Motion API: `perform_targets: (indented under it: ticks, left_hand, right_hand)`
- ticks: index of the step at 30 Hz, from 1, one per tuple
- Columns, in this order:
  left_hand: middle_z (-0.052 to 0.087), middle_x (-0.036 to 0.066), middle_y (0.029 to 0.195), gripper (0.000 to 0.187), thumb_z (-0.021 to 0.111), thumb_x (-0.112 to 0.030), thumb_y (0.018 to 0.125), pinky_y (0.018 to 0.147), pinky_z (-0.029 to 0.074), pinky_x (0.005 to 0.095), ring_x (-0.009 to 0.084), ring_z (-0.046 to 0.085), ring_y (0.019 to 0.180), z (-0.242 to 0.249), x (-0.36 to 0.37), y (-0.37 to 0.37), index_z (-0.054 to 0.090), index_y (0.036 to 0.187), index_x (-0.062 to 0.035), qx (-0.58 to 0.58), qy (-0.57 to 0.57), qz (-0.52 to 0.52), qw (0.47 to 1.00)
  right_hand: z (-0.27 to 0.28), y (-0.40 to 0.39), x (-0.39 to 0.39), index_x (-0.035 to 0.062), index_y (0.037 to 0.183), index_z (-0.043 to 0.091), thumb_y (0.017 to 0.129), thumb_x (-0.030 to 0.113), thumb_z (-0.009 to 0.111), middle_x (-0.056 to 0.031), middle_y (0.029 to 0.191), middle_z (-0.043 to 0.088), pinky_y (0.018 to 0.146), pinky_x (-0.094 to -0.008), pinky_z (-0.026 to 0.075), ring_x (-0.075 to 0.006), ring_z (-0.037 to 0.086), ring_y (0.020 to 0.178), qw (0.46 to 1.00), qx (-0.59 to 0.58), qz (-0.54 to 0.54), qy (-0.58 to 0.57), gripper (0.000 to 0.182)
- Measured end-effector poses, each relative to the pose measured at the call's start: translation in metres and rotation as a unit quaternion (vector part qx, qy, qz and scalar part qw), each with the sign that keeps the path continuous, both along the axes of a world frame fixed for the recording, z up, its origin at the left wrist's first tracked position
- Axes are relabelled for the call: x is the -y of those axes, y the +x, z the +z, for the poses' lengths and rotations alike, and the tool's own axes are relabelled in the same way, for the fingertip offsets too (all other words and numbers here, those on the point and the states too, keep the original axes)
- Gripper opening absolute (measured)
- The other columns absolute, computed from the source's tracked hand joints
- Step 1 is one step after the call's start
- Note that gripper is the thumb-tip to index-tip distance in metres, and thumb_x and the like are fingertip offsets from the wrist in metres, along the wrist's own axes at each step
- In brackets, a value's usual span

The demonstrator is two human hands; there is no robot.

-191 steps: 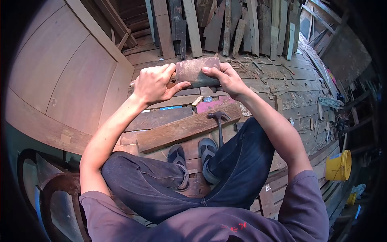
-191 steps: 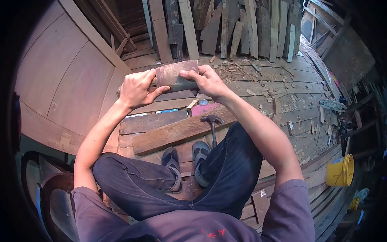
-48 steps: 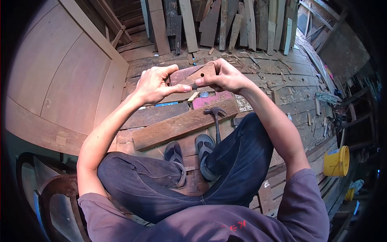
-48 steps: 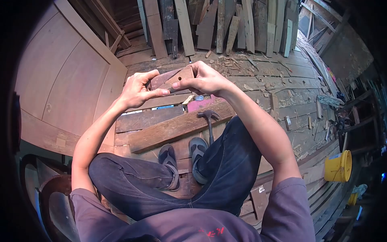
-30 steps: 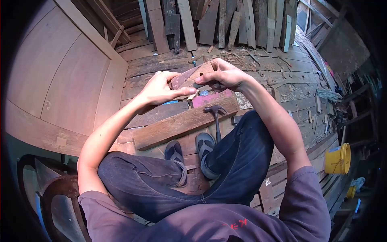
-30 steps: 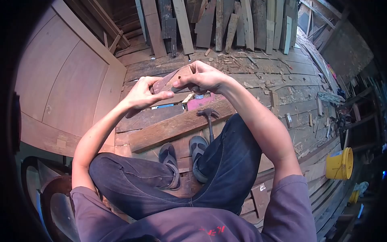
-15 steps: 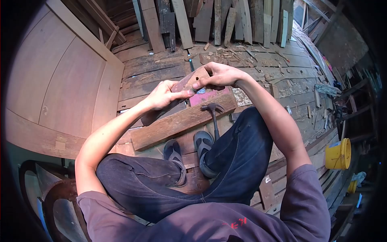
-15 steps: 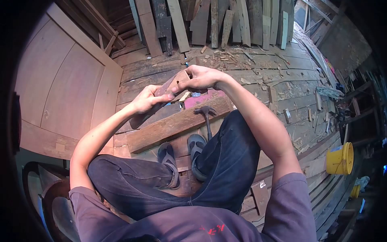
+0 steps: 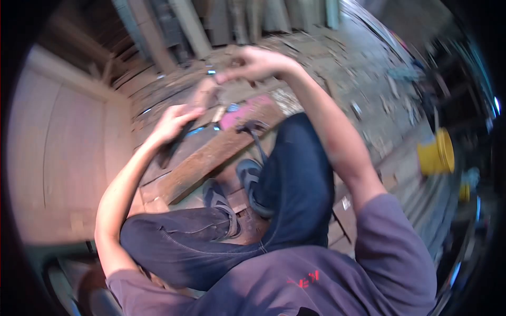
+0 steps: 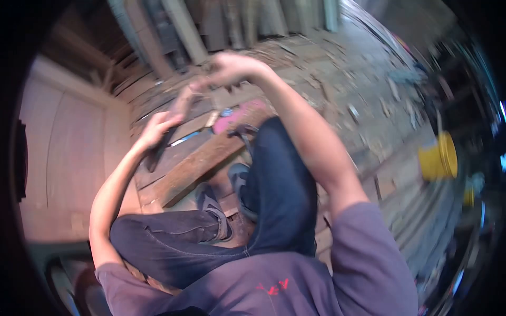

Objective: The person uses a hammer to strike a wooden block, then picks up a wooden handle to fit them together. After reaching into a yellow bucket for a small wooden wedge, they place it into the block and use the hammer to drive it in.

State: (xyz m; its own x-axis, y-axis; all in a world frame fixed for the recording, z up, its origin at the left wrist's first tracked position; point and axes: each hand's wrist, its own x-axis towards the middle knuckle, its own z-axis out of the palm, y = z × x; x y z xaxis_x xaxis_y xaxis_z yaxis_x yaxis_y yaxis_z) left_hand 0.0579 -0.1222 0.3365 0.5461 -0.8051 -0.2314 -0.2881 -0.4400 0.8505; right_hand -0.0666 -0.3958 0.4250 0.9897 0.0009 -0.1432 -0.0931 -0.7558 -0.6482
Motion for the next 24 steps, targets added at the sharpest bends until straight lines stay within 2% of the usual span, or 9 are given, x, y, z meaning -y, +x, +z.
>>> perform_targets:
  ticks: [2,4,5,7,10,13,15,19,24]
  left_hand:
    - [0.07,0.003,0.104,0.049,0.065,-0.043,0.095,0.09,0.045,0.0292,0.0126,0.061,0.096,0.022,-0.005,-0.015,0.07,0.118,0.0003,0.032,0.047,0.071,0.996]
    - [0.07,0.01,0.118,0.056,0.066,-0.042,0.094,0.101,0.042,0.0294,0.0163,0.062,0.111,-0.029,-0.024,0.036,0.066,0.129,0.0017,0.087,-0.023,0.028,0.996]
    - [0.069,0.011,0.121,0.057,0.068,-0.041,0.094,0.101,0.043,0.0308,0.0176,0.062,0.111,-0.061,-0.035,0.067,0.065,0.128,0.0035,0.071,-0.013,0.036,0.997]
    - [0.068,0.015,0.122,0.059,0.069,-0.043,0.094,0.102,0.044,0.0343,0.0227,0.062,0.114,-0.09,-0.047,0.083,0.065,0.128,0.0047,0.071,0.067,0.034,0.995]
    - [0.069,0.017,0.121,0.058,0.07,-0.044,0.092,0.1,0.047,0.0364,0.0233,0.063,0.111,-0.16,-0.073,0.107,0.067,0.123,0.0055,0.129,0.129,0.141,0.973]
    - [0.071,0.018,0.113,0.05,0.069,-0.037,0.091,0.093,0.051,0.0396,0.0252,0.066,0.105,-0.202,-0.114,0.119,0.068,0.119,0.0042,0.074,0.062,0.069,0.993]
    - [0.071,0.017,0.11,0.047,0.068,-0.034,0.091,0.092,0.052,0.0391,0.0247,0.066,0.102,-0.198,-0.117,0.113,0.068,0.117,0.0041,0.128,0.094,0.047,0.986]
    - [0.072,0.015,0.105,0.04,0.065,-0.028,0.091,0.089,0.053,0.038,0.0235,0.067,0.097,-0.177,-0.106,0.101,0.069,0.115,0.0039,0.196,0.109,0.011,0.974]
    - [0.073,0.013,0.098,0.033,0.062,-0.021,0.091,0.086,0.054,0.0367,0.0221,0.068,0.09,-0.15,-0.093,0.1,0.07,0.112,0.0036,0.23,0.09,-0.029,0.969]
  right_hand:
    - [0.002,-0.042,0.024,0.0013,0.101,0.07,0.086,0.051,0.076,-0.0086,0.08,0.071,0.061,-0.0305,0.051,-0.014,0.065,0.065,0.959,0.227,-0.17,0.004,0.052]
    - [-0.011,-0.113,0.044,-0.0012,0.087,0.069,0.081,0.045,0.078,-0.0145,0.082,0.073,0.07,-0.0379,0.057,-0.0264,0.072,0.076,0.901,0.327,-0.281,0.049,0.047]
    - [-0.03,-0.156,0.049,0.0017,0.092,0.069,0.087,0.035,0.078,-0.0074,0.079,0.071,0.065,-0.032,0.051,-0.0145,0.066,0.073,0.889,0.331,-0.312,0.051,0.036]
    - [-0.088,-0.241,0.058,0.0028,0.089,0.067,0.088,0.033,0.077,-0.0051,0.075,0.069,0.064,-0.0327,0.051,-0.0137,0.063,0.07,0.895,0.286,-0.34,0.038,0.032]
    - [-0.15,-0.372,0.048,-0.0006,0.083,0.064,0.088,0.03,0.075,-0.0171,0.072,0.064,0.062,-0.038,0.048,-0.0238,0.064,0.067,0.904,0.101,-0.415,-0.027,0.033]
    - [-0.198,-0.481,0.032,-0.0041,0.085,0.066,0.083,0.029,0.073,-0.0251,0.082,0.068,0.069,-0.0476,0.052,-0.0401,0.069,0.079,0.835,-0.041,-0.538,-0.111,0.034]
    - [-0.215,-0.528,0.019,-0.0021,0.087,0.069,0.081,0.02,0.067,-0.0257,0.088,0.071,0.077,-0.0496,0.056,-0.0422,0.07,0.089,0.749,-0.237,-0.6,-0.151,0.023]
    - [-0.257,-0.58,0.004,-0.0019,0.086,0.069,0.08,0.015,0.065,-0.0247,0.089,0.071,0.078,-0.0487,0.056,-0.0409,0.07,0.089,0.723,-0.246,-0.635,-0.114,0.018]
    - [-0.321,-0.568,0.017,-0.0015,0.092,0.069,0.079,0.013,0.065,-0.0237,0.089,0.071,0.08,-0.0476,0.055,-0.0393,0.07,0.089,0.761,-0.063,-0.635,-0.116,0.02]
